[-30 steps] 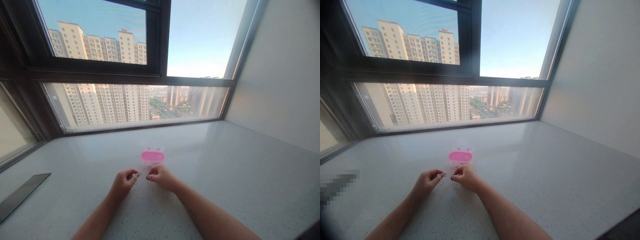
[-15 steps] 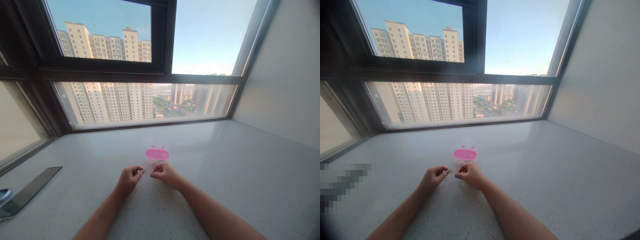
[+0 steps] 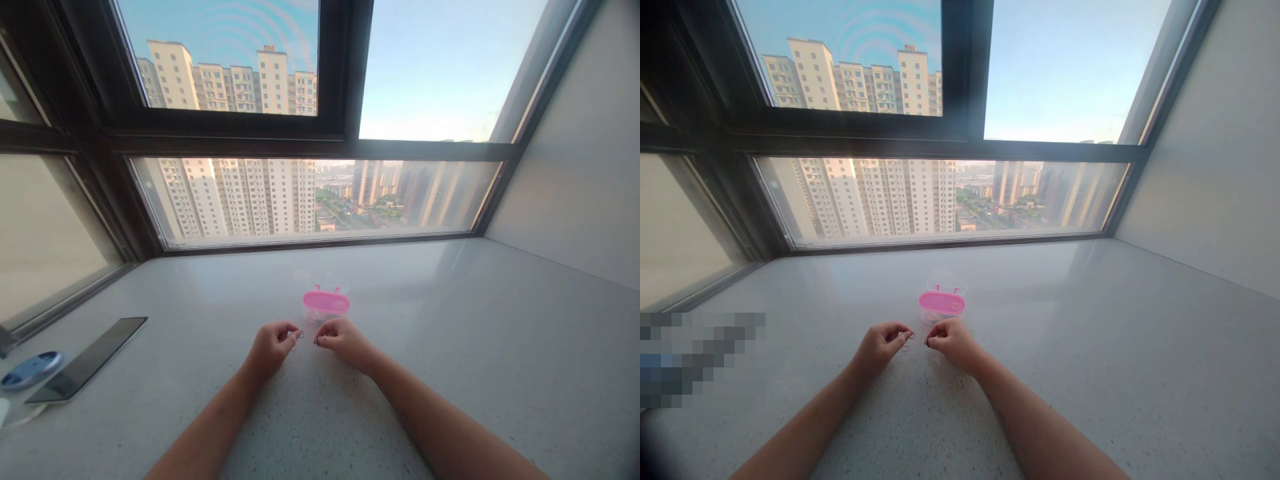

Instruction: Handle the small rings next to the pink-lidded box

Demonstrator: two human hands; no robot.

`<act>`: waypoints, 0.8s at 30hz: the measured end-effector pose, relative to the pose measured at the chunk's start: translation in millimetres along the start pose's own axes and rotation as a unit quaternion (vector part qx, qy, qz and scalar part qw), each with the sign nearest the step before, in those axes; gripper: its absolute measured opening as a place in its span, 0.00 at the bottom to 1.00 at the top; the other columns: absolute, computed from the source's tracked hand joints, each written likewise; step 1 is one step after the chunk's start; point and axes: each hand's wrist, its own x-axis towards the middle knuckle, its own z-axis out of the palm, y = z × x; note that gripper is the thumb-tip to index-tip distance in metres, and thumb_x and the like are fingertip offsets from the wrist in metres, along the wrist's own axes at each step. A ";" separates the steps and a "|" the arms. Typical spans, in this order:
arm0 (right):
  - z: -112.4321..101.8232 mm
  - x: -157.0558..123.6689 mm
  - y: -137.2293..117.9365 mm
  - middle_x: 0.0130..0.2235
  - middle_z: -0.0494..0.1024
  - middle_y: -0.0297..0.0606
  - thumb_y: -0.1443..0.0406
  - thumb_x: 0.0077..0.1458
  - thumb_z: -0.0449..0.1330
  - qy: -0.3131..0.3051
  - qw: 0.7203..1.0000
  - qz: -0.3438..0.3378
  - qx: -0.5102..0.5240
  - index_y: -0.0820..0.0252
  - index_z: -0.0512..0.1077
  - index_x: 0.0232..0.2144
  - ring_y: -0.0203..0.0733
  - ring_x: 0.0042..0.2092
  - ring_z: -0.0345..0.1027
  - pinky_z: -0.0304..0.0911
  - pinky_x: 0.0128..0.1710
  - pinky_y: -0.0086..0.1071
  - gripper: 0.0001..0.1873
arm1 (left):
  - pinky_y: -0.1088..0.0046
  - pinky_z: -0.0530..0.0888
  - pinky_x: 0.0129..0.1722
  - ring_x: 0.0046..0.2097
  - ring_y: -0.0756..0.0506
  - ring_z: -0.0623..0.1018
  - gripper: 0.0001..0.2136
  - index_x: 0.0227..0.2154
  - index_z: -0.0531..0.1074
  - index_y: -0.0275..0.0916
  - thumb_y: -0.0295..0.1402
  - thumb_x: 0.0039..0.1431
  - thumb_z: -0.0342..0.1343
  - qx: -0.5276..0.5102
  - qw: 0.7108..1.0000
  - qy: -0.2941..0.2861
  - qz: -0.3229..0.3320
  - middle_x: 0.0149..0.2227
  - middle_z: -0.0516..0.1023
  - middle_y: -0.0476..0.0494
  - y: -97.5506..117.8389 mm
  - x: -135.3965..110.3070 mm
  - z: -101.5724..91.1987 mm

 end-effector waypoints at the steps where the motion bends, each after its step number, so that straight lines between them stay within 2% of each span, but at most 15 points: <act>1: 0.2 0.0 -0.5 0.19 0.64 0.31 0.69 0.41 0.57 0.001 1.000 0.001 0.004 0.67 0.73 0.22 0.30 0.23 0.52 0.47 0.23 0.25 0.06 | 0.79 0.53 0.19 0.19 0.53 0.54 0.15 0.25 0.74 0.33 0.40 0.50 0.50 0.002 1.000 -0.001 0.000 0.14 0.53 0.56 -0.1 0.0 0.0; 9: 1.0 0.7 -3.0 0.19 0.67 0.33 0.71 0.40 0.57 0.007 1.000 0.007 0.006 0.68 0.74 0.22 0.31 0.23 0.54 0.50 0.24 0.25 0.06 | 0.79 0.54 0.19 0.20 0.53 0.54 0.15 0.26 0.74 0.33 0.41 0.50 0.50 -0.003 1.000 -0.004 -0.007 0.15 0.52 0.56 -1.0 -0.6 -0.3; 16: 0.9 0.9 -1.3 0.17 0.62 0.29 0.66 0.40 0.60 0.011 1.000 0.012 0.000 0.68 0.72 0.22 0.29 0.21 0.50 0.44 0.20 0.24 0.07 | 0.79 0.52 0.19 0.20 0.53 0.54 0.15 0.25 0.74 0.33 0.41 0.49 0.51 0.010 1.000 0.007 -0.001 0.15 0.52 0.56 1.9 0.6 -1.7; 24: 0.7 1.8 0.0 0.16 0.58 0.28 0.65 0.40 0.60 0.009 1.000 0.019 -0.005 0.68 0.72 0.22 0.28 0.20 0.46 0.41 0.19 0.24 0.08 | 0.79 0.52 0.19 0.20 0.53 0.54 0.14 0.27 0.75 0.33 0.40 0.49 0.51 0.009 1.000 -0.003 -0.010 0.15 0.52 0.56 1.2 0.5 -2.5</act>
